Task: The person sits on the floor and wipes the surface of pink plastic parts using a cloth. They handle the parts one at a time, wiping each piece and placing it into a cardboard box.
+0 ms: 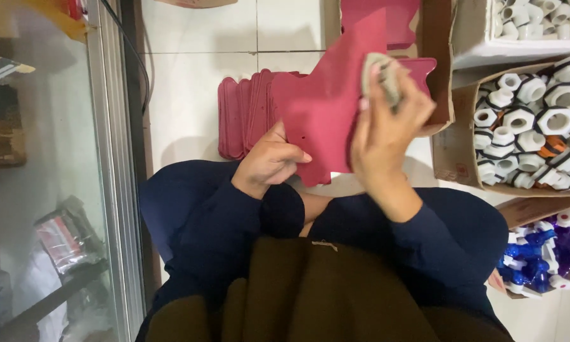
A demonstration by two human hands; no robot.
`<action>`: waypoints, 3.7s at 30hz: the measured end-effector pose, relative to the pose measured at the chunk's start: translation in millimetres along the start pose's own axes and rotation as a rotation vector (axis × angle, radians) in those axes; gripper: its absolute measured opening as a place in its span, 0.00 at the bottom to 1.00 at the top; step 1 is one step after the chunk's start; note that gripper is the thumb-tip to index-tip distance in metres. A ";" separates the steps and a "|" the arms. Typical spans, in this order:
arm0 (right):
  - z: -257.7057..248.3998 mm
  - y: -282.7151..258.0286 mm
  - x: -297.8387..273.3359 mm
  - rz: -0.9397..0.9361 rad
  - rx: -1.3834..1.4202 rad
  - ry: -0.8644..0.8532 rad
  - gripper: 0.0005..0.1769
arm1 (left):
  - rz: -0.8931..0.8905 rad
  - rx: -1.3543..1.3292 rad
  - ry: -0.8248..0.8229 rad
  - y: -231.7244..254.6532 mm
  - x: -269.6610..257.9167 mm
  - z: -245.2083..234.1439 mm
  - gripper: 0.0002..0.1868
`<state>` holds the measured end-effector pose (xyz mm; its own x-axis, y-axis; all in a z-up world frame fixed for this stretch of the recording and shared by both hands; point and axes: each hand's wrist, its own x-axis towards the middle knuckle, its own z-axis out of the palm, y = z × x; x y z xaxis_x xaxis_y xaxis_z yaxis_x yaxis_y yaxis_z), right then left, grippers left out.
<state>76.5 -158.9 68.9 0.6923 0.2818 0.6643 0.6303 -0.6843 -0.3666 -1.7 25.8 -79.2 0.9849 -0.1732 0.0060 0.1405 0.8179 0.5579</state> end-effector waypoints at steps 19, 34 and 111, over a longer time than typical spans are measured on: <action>49.7 -36.7 -60.7 -0.248 0.111 -0.006 0.12 | -0.018 -0.291 0.156 77.3 8.1 94.1 0.31; 36.8 -20.0 -37.5 -0.218 0.117 -0.014 0.09 | -0.005 -0.185 0.122 86.3 18.1 87.9 0.33; 123.0 154.0 21.4 0.945 -0.041 -0.090 0.13 | 0.504 1.246 0.457 84.7 20.2 113.1 0.34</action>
<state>231.6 -175.6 -53.6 0.9349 -0.3513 0.0511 -0.2164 -0.6781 -0.7024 18.6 29.5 62.1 0.8813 0.3730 0.2901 -0.1739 -0.3148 0.9331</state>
